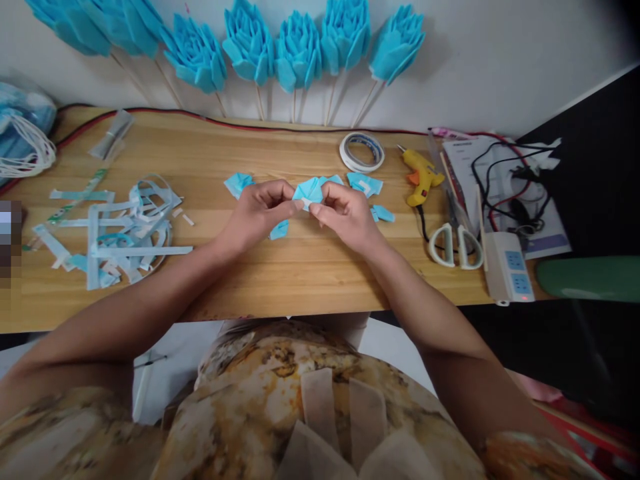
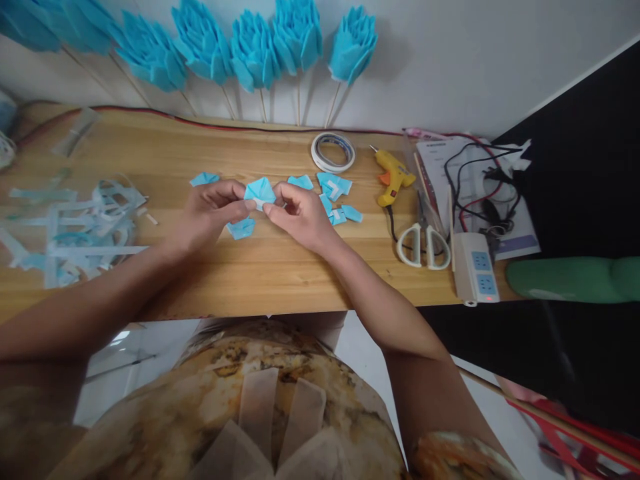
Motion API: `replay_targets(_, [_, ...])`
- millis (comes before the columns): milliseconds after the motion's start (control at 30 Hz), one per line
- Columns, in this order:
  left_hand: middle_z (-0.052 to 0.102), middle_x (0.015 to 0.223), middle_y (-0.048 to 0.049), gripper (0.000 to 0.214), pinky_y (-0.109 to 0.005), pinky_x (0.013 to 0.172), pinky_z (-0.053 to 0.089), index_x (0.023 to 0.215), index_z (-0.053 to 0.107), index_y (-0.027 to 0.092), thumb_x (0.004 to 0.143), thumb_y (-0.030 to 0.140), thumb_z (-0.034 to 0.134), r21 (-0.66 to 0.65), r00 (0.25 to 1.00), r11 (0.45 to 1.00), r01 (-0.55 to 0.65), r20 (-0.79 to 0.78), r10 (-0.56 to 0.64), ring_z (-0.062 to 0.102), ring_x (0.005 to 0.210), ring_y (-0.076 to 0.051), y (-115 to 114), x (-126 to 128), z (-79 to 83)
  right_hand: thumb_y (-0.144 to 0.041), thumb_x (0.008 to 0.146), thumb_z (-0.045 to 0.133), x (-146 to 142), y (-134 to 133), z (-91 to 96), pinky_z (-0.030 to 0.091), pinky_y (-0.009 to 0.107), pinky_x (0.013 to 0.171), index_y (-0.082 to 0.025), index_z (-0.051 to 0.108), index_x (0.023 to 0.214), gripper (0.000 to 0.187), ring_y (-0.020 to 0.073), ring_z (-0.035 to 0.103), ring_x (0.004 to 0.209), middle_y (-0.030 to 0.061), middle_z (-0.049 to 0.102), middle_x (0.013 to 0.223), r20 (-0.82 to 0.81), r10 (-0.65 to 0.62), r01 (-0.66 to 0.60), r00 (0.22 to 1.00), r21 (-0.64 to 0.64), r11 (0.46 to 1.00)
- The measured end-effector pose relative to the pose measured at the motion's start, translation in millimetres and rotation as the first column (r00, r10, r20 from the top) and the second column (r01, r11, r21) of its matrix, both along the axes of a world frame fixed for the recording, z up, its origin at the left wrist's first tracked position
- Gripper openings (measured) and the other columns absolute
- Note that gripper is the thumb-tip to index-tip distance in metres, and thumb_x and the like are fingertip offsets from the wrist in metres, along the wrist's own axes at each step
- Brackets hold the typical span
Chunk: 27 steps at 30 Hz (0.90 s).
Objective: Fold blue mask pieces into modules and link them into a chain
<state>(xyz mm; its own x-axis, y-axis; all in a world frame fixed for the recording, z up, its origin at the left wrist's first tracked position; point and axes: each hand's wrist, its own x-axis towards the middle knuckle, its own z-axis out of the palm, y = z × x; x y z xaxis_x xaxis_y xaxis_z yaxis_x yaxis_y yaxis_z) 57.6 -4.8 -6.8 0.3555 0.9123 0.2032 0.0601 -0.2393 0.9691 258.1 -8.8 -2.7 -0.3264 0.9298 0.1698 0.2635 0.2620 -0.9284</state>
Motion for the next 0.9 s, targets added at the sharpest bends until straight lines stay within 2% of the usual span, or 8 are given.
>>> replay_targets(167, [0.048,0.058,0.0044,0.028,-0.027,0.048,0.034,0.070,0.060,0.022,0.087,0.039,0.075,-0.061,0.999,0.998,-0.008,0.044,0.010,0.041,0.050,-0.010,2.3,-1.9,-3.4,-0.037,0.086,0.068,1.2,1.4,-0.4,0.036,0.027,0.058,-0.023,0.049,0.072,0.028,0.0104,0.046,0.062,-0.0044,0.053,0.067,-0.040,0.029,-0.029,0.999,-0.019,0.999])
replay_targets(300, [0.048,0.057,0.0040,0.029,-0.026,0.047,0.034,0.071,0.060,0.021,0.086,0.039,0.076,-0.077,0.998,0.997,-0.028,0.045,0.031,0.039,0.049,-0.009,5.3,-3.7,-4.2,-0.041,0.088,0.068,3.1,3.4,-2.8,0.042,0.026,0.058,-0.021,0.058,0.077,0.025,0.0097,0.051,0.060,-0.0021,0.065,0.073,-0.129,0.088,-0.098,0.988,-0.078,0.992])
replay_targets(433, [0.046,0.058,0.0040,0.030,-0.026,0.047,0.032,0.071,0.060,0.021,0.086,0.041,0.076,-0.067,0.998,0.997,-0.033,0.042,0.036,0.038,0.050,-0.010,6.8,-3.9,-4.7,-0.045,0.089,0.071,4.7,5.0,-4.7,0.041,0.024,0.057,-0.020,0.062,0.078,0.029,0.0086,0.050,0.058,-0.0015,0.068,0.074,-0.152,0.081,-0.095,0.985,-0.085,0.992])
replay_targets(533, [0.049,0.061,0.0032,0.028,-0.027,0.048,0.034,0.076,0.062,0.022,0.090,0.043,0.074,-0.022,0.998,0.997,-0.067,-0.008,0.067,0.040,0.052,-0.011,6.9,-3.7,-4.6,-0.045,0.088,0.071,4.8,5.7,-5.2,0.038,0.025,0.056,-0.020,0.060,0.075,0.030,0.0087,0.048,0.058,-0.0024,0.065,0.069,-0.099,0.034,-0.039,0.994,-0.047,0.998])
replay_targets(733, [0.055,0.071,0.0013,0.036,-0.028,0.056,0.038,0.084,0.059,0.023,0.095,0.055,0.070,0.192,0.960,0.946,-0.263,-0.045,0.276,0.047,0.062,-0.012,2.1,-1.7,-1.8,-0.033,0.087,0.066,1.0,4.6,-4.9,0.037,0.027,0.060,-0.021,0.058,0.071,0.021,0.0099,0.045,0.061,-0.0039,0.058,0.065,-0.003,-0.132,0.131,0.991,0.093,0.987])
replay_targets(800, [0.057,0.070,0.0012,0.037,-0.029,0.057,0.037,0.083,0.062,0.022,0.095,0.056,0.070,0.260,0.955,0.935,-0.242,-0.103,0.276,0.047,0.061,-0.012,-0.9,-0.4,-1.1,-0.030,0.086,0.065,-0.9,3.2,-4.1,0.037,0.027,0.060,-0.022,0.058,0.071,0.019,0.0099,0.044,0.061,-0.0041,0.058,0.065,0.020,-0.142,0.139,0.990,0.110,0.984])
replay_targets(900, [0.060,0.067,0.0013,0.027,-0.030,0.057,0.037,0.087,0.070,0.023,0.094,0.048,0.070,0.324,0.952,0.931,-0.169,-0.193,0.240,0.048,0.060,-0.013,-3.6,0.6,-0.7,-0.030,0.086,0.066,-2.9,1.0,-3.3,0.036,0.026,0.058,-0.022,0.057,0.070,0.020,0.0094,0.041,0.059,-0.0047,0.057,0.064,0.039,-0.135,0.130,0.990,0.113,0.985])
